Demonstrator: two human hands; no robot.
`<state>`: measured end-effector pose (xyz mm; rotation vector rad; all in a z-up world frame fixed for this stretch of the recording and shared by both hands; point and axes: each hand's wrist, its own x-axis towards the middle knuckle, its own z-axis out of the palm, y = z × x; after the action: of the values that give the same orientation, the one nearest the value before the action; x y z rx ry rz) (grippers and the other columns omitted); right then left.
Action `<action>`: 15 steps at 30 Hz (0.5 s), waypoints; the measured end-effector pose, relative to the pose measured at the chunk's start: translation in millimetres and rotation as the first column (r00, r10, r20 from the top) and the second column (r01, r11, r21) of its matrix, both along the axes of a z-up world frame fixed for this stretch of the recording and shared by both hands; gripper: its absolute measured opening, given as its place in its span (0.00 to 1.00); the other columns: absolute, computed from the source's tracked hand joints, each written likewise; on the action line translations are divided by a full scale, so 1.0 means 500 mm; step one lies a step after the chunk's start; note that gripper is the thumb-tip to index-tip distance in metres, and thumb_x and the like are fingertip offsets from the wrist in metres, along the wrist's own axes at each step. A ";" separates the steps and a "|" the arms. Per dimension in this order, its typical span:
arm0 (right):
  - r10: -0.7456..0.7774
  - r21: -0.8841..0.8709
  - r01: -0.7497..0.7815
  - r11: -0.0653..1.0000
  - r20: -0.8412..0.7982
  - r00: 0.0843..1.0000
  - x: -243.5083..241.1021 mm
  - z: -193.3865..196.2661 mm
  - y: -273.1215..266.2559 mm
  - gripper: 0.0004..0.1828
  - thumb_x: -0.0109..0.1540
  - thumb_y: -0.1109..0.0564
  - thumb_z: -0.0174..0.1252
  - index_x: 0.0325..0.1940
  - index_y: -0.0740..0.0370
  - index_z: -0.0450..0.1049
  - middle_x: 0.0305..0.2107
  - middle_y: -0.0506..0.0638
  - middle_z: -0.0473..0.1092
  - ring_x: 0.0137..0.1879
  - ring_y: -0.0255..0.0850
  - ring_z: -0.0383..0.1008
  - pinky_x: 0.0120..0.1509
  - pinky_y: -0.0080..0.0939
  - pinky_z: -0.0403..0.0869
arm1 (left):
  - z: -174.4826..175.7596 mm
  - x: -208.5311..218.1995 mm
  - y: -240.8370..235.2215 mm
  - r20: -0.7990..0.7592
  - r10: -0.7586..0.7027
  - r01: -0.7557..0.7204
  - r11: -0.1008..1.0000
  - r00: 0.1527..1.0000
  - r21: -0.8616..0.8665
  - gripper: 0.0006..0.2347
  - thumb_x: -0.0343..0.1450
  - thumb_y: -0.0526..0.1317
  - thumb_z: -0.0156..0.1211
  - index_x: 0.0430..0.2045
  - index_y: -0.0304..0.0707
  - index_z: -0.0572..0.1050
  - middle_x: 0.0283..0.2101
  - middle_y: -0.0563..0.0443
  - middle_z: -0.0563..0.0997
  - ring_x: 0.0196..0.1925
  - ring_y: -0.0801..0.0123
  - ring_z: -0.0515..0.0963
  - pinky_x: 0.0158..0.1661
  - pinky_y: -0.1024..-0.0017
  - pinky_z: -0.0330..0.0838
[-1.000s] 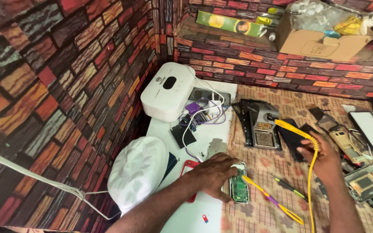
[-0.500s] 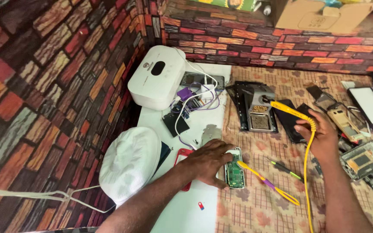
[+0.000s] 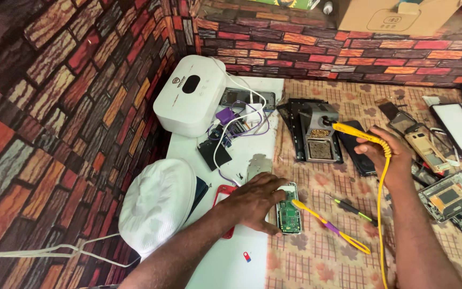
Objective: The person uses a screwdriver to adjust components on a smartphone motherboard, then uses a toothbrush to clean the board, and finally applies a soldering iron to specific points on the circuit. The work is performed on a cluttered workbench with various phone parts and tools visible.
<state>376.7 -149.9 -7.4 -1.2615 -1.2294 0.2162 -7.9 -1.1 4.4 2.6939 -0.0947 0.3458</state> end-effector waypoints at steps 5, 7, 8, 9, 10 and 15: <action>0.052 0.022 -0.049 0.999 -0.128 0.990 0.010 -0.012 -0.004 0.26 0.66 0.69 0.63 0.68 0.72 0.69 0.49 0.64 0.76 0.49 0.44 0.80 0.59 0.41 0.80 | -0.008 0.001 0.003 0.027 -0.002 0.002 1.000 1.000 0.002 0.35 0.55 0.55 0.76 0.52 0.34 0.74 0.69 0.32 0.65 0.72 0.41 0.61 0.72 0.53 0.52; 0.063 0.040 -0.057 0.998 -0.180 0.982 0.012 -0.017 -0.003 0.24 0.67 0.68 0.62 0.68 0.73 0.70 0.50 0.65 0.76 0.48 0.45 0.80 0.58 0.41 0.80 | -0.008 0.001 0.002 0.023 0.002 -0.002 1.000 1.000 0.000 0.34 0.55 0.55 0.76 0.52 0.34 0.74 0.69 0.32 0.66 0.72 0.41 0.61 0.71 0.53 0.53; 0.054 0.042 -0.047 0.998 -0.197 0.979 0.012 -0.020 -0.002 0.23 0.67 0.68 0.62 0.67 0.73 0.70 0.50 0.65 0.76 0.48 0.45 0.80 0.58 0.41 0.80 | -0.007 0.002 0.002 0.018 0.003 -0.003 1.000 1.000 0.002 0.35 0.55 0.55 0.76 0.51 0.34 0.74 0.69 0.32 0.65 0.72 0.41 0.61 0.72 0.53 0.52; 0.045 0.044 -0.036 0.998 -0.215 0.976 0.012 -0.021 -0.001 0.22 0.68 0.68 0.62 0.67 0.73 0.70 0.50 0.65 0.76 0.48 0.45 0.80 0.57 0.41 0.80 | -0.005 0.002 0.002 0.013 0.003 -0.003 1.000 1.000 0.004 0.35 0.55 0.56 0.76 0.51 0.34 0.74 0.69 0.32 0.65 0.72 0.41 0.61 0.72 0.53 0.52; 0.049 0.052 -0.038 0.998 -0.228 0.972 0.013 -0.023 0.001 0.21 0.69 0.67 0.62 0.66 0.73 0.71 0.49 0.65 0.76 0.47 0.46 0.80 0.56 0.42 0.81 | -0.004 0.002 0.002 0.011 0.001 -0.001 1.000 1.000 0.009 0.35 0.55 0.56 0.76 0.52 0.34 0.74 0.69 0.32 0.65 0.72 0.41 0.61 0.72 0.53 0.52; 0.035 0.145 -0.001 0.989 -0.235 0.971 0.014 -0.019 0.000 0.16 0.71 0.64 0.64 0.61 0.75 0.73 0.43 0.65 0.76 0.44 0.47 0.81 0.56 0.45 0.81 | 0.002 0.008 -0.001 -0.077 0.022 -0.021 1.000 0.997 0.022 0.36 0.54 0.56 0.77 0.53 0.34 0.73 0.70 0.31 0.63 0.72 0.41 0.58 0.72 0.54 0.49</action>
<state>383.9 -149.8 -17.1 -1.0664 -1.0317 0.2786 -4.1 -1.4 5.3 2.7272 -0.0470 0.2480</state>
